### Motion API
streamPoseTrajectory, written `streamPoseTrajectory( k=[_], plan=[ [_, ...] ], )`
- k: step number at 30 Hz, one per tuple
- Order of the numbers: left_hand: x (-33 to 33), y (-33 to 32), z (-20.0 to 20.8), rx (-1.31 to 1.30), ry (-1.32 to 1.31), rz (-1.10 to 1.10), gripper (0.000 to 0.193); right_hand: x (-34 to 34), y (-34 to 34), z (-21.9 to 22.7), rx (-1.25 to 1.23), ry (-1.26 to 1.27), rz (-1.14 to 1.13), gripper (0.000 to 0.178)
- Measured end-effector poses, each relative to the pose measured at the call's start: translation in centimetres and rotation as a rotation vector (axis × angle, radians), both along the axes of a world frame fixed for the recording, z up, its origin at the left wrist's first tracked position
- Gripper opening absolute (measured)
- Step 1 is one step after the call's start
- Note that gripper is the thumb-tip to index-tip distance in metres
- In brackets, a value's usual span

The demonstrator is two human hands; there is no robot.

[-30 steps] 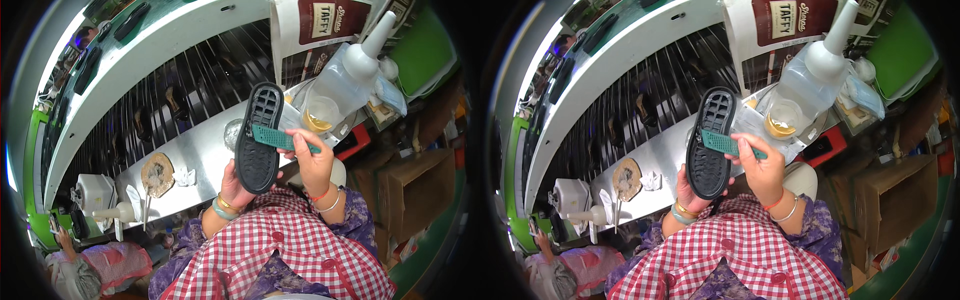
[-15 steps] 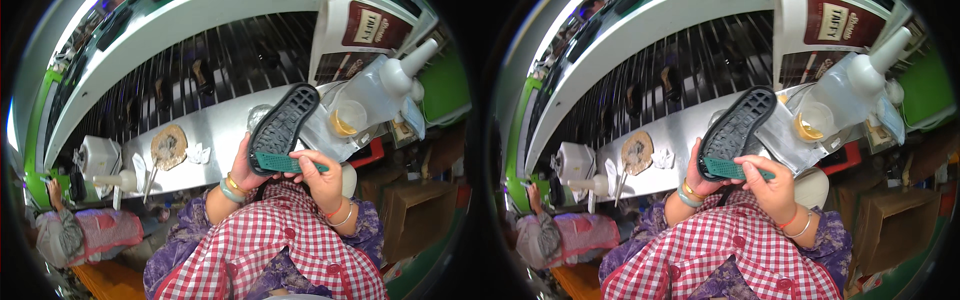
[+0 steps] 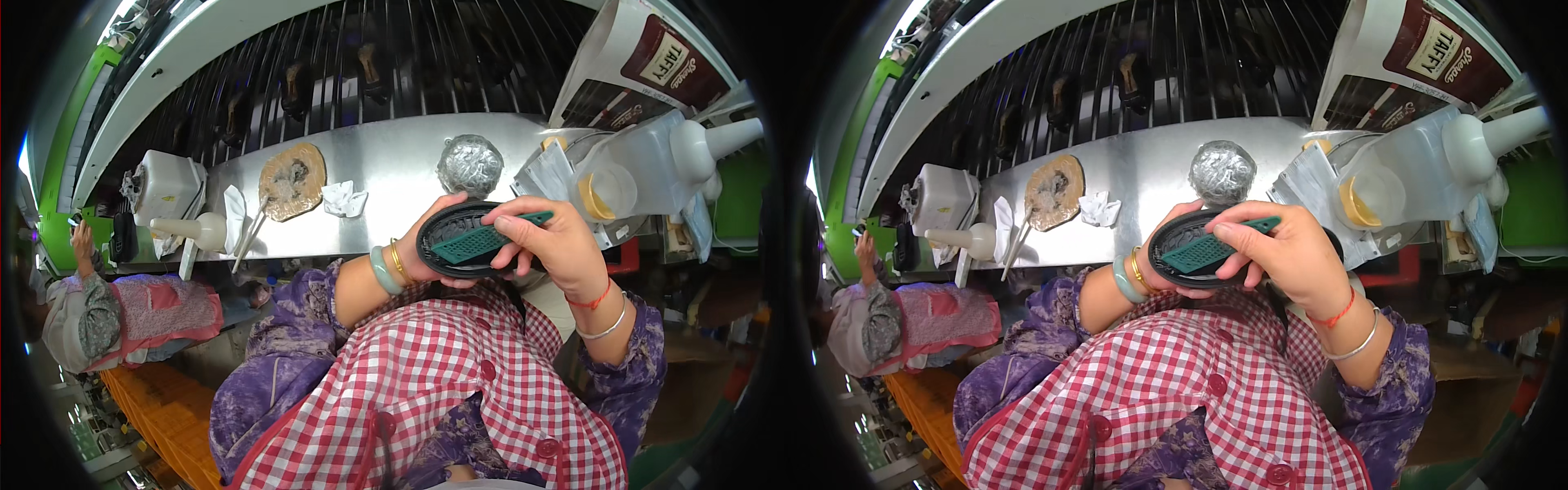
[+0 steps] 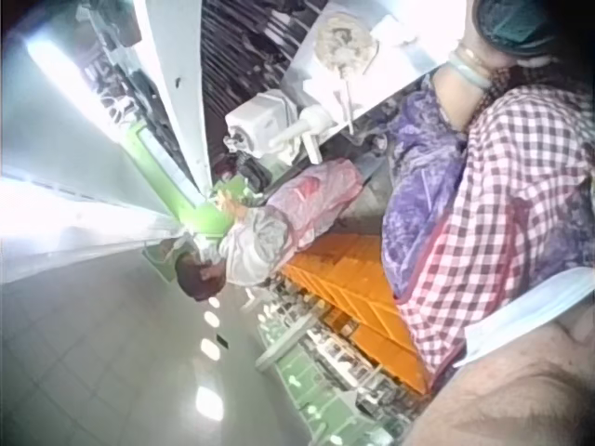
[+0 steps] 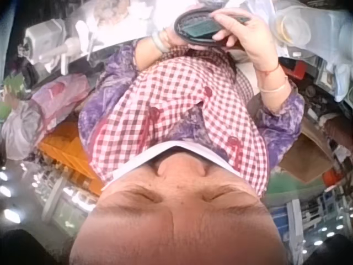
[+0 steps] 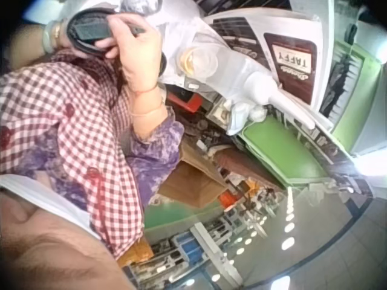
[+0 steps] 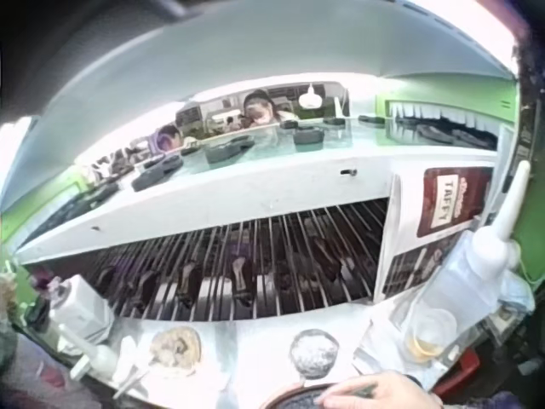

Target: The person applies adhesive to shoe soles using a plastic spreader, places the coated soles onto an upper conveyor belt, and stirs adhesive in a container with a stick. They then take new shoe soles from the conveyor belt and apply adhesive to them using the spreader.

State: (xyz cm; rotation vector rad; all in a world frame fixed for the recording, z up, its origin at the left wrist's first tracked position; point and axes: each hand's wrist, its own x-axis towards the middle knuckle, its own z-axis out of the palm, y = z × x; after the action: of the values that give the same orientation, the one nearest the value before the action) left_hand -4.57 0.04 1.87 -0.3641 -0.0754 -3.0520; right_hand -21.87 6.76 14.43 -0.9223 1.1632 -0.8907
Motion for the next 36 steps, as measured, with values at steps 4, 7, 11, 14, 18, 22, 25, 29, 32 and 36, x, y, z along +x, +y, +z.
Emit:
streamPoseTrajectory(
  k=[4, 7, 11, 14, 18, 22, 25, 29, 32, 36],
  plan=[
    [0.7, -0.4, -0.2, -0.066, -0.328, -0.035, 0.069, -0.6, -0.2, 0.5, 0.038, 0.065, 0.058, 0.021],
    [1.1, -1.0, 2.0, -0.042, -0.78, -0.037, 0.067, -1.6, -0.1, 0.7, 0.048, 0.115, 0.094, 0.019],
    [1.6, -2.3, 0.7, -0.069, -0.84, -0.019, 0.065, -3.5, 0.3, 1.1, 0.087, 0.175, 0.113, 0.019],
    [2.2, -2.6, 0.3, -0.251, -0.706, -0.046, 0.066, -5.4, 0.9, 1.9, 0.125, 0.23, 0.085, 0.017],
    [2.3, -2.7, -0.6, -0.347, -0.583, -0.047, 0.069, -6.7, 2.3, 0.1, -0.022, 0.11, -0.032, 0.015],
    [1.3, -2.1, 0.7, -0.35, -0.519, -0.071, 0.071, -2.9, 1.5, -1.1, -0.504, 0.146, 0.057, 0.017],
    [1.5, -1.8, 1.5, -0.12, -0.672, -0.06, 0.072, -2.4, 1.7, -1.4, -0.571, 0.267, 0.13, 0.017],
    [2.7, -2.0, -0.3, -0.098, -0.179, -0.097, 0.072, -5.0, 2.9, -1.8, -0.547, 0.346, 0.034, 0.014],
    [2.7, -1.0, 0.6, -0.289, -0.383, 0.083, 0.075, -4.4, 3.0, -0.8, -0.474, -0.004, -0.411, 0.017],
    [1.2, -0.6, 2.6, -0.63, -0.507, 0.48, 0.081, -2.5, 1.6, -1.1, -0.572, -0.046, -0.676, 0.017]
  ],
)
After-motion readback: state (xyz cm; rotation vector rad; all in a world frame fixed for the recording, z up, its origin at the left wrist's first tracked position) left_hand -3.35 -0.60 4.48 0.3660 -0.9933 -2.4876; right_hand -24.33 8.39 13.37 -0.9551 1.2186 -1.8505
